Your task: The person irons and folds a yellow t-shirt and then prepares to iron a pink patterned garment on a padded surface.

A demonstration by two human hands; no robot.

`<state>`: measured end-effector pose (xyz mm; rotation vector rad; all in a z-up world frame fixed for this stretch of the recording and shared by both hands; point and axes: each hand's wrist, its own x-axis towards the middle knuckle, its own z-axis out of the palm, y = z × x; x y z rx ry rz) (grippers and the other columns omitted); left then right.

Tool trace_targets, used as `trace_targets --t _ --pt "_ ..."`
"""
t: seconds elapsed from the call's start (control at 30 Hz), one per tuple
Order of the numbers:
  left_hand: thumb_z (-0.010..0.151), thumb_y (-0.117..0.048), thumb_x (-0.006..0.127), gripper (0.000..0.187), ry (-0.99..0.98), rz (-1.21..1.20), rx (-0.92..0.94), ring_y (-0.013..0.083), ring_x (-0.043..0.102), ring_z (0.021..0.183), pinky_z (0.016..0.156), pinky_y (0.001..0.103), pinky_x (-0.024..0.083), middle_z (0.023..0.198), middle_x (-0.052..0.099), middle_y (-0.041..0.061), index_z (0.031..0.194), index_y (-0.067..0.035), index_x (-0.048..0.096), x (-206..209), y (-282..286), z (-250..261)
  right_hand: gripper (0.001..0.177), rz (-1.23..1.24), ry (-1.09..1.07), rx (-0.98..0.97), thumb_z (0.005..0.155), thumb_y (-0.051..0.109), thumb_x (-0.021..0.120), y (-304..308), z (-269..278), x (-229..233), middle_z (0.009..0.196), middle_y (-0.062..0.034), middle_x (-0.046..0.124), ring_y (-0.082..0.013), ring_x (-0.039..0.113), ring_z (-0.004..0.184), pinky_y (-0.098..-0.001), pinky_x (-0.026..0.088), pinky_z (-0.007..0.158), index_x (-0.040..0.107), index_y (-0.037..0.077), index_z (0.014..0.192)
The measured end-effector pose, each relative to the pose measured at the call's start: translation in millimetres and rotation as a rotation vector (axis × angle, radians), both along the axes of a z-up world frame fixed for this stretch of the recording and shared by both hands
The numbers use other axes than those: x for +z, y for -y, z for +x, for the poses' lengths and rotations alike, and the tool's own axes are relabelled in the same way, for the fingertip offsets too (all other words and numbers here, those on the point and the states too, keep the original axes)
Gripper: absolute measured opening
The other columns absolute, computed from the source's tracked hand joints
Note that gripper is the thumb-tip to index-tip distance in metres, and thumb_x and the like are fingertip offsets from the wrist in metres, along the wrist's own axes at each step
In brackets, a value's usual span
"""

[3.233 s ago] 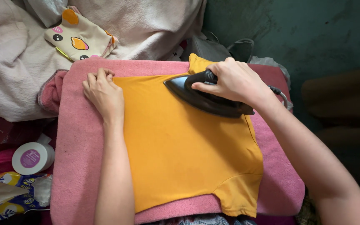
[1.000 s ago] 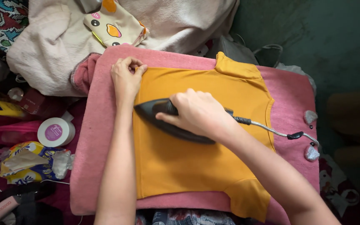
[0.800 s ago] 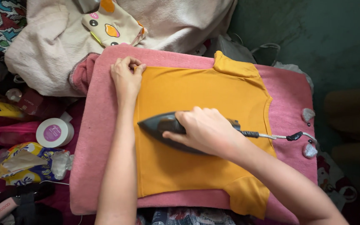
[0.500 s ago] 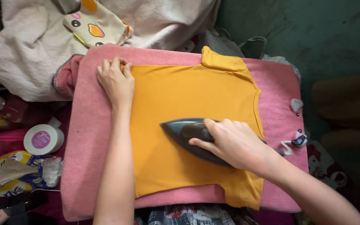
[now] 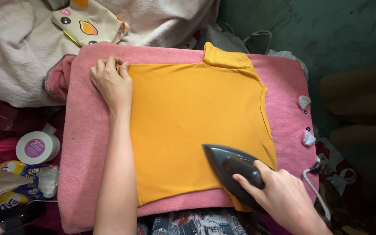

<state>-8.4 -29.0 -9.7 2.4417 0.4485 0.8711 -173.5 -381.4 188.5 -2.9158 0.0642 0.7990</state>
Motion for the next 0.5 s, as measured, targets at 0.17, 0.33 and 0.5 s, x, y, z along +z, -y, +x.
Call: trace_targets --t 0.17,0.33,0.5 --pt "0.094 -0.016 0.079 0.012 0.026 -0.002 -0.034 0.0364 0.056 0.099 0.089 0.049 0.043 0.1 0.066 0.013 0.096 -0.007 0.072 0.0 -2.2 -1.4 0.052 -0.091 0.175 -0.037 0.081 0.063 0.072 20.2 -4.4 -13.0 0.066 -0.0215 0.071 -0.043 0.072 0.068 -0.0522 0.058 0.063 0.072 0.015 0.101" --pt "0.094 -0.014 0.08 0.012 0.054 -0.034 -0.051 0.0361 0.056 0.097 0.089 0.048 0.043 0.1 0.066 0.013 0.096 -0.006 0.072 1.4 -2.4 -2.4 0.053 -0.161 0.261 -0.137 0.084 0.06 0.072 38.6 8.7 -11.3 0.07 -0.0252 0.07 -0.0439 0.072 0.072 -0.0519 0.058 0.063 0.074 0.01 0.101" --pt "0.094 -0.014 0.08 0.013 0.061 -0.028 -0.051 0.035 0.056 0.097 0.09 0.047 0.043 0.1 0.066 0.013 0.096 -0.005 0.071 -0.9 -2.1 -2.3 0.05 -0.041 0.273 -0.204 0.084 0.055 0.073 49.0 8.1 -17.3 0.071 -0.0255 0.071 -0.0426 0.073 0.072 -0.051 0.058 0.061 0.075 0.006 0.097"
